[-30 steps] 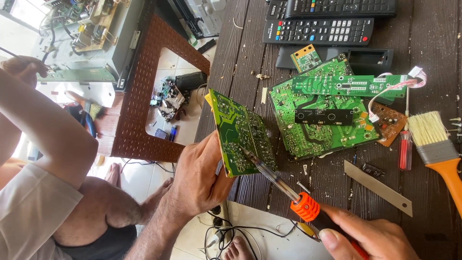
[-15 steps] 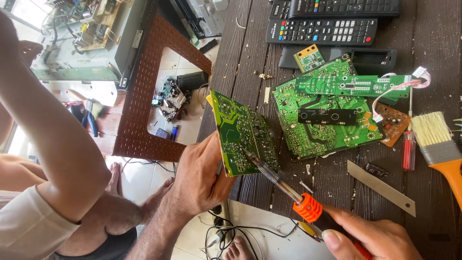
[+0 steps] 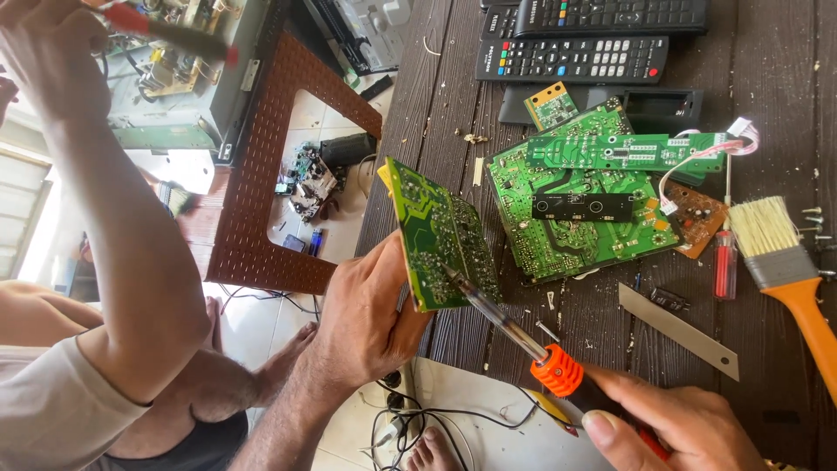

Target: The person uses a soldering iron to work on a green circuit board held in their left hand. They apply the hot tip to various points on the board while seated at a cluttered workbench.

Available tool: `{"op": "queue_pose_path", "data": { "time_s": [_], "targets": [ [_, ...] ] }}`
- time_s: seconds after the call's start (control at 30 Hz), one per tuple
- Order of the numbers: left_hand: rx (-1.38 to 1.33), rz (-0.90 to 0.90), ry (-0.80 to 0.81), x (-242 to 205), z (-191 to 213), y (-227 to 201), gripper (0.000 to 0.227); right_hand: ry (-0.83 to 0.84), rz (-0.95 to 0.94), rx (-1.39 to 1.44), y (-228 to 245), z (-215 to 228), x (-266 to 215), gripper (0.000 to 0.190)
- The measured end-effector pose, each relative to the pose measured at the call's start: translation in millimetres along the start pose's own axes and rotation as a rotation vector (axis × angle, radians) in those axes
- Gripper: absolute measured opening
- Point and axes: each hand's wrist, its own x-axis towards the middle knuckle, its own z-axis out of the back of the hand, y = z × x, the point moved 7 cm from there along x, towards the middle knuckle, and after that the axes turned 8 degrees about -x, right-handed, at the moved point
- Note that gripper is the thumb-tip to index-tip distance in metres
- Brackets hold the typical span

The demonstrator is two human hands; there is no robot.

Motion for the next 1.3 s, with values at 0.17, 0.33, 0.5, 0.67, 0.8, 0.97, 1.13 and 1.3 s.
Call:
{"op": "queue_pose_path", "data": {
  "time_s": [0.17, 0.33, 0.5, 0.67, 0.8, 0.97, 1.13, 1.3],
  "targets": [
    [-0.043, -0.019, -0.016, 10, 0, -12, 0.014, -0.098, 0.146, 0.049, 2, 9, 0, 0.051],
    [-0.029, 0.013, -0.006, 12, -2, -11, 0.019, -0.069, 0.148, 0.078, 1, 14, 0, 0.057],
    [-0.047, 0.019, -0.038, 13, -3, -12, 0.02, -0.121, 0.06, 0.209, 6, 18, -5, 0.055],
    [-0.104, 0.02, -0.069, 14, -9, -9, 0.021, -0.138, -0.019, 0.264, 12, 23, -10, 0.052],
    [-0.113, 0.016, -0.084, 16, -13, -8, 0.017, -0.223, 0.075, 0.444, 40, 29, -15, 0.051],
    [-0.164, 0.062, -0.09, 17, -16, -3, 0.015, -0.262, 0.073, 0.345, 52, 37, -18, 0.045],
    [-0.21, 0.093, -0.093, 16, -15, -2, 0.017, -0.231, 0.027, 0.16, 35, 42, -15, 0.044],
    [-0.255, 0.072, -0.138, 13, -18, 2, 0.025, -0.182, 0.045, 0.318, 22, 38, -15, 0.047]
  ]
}}
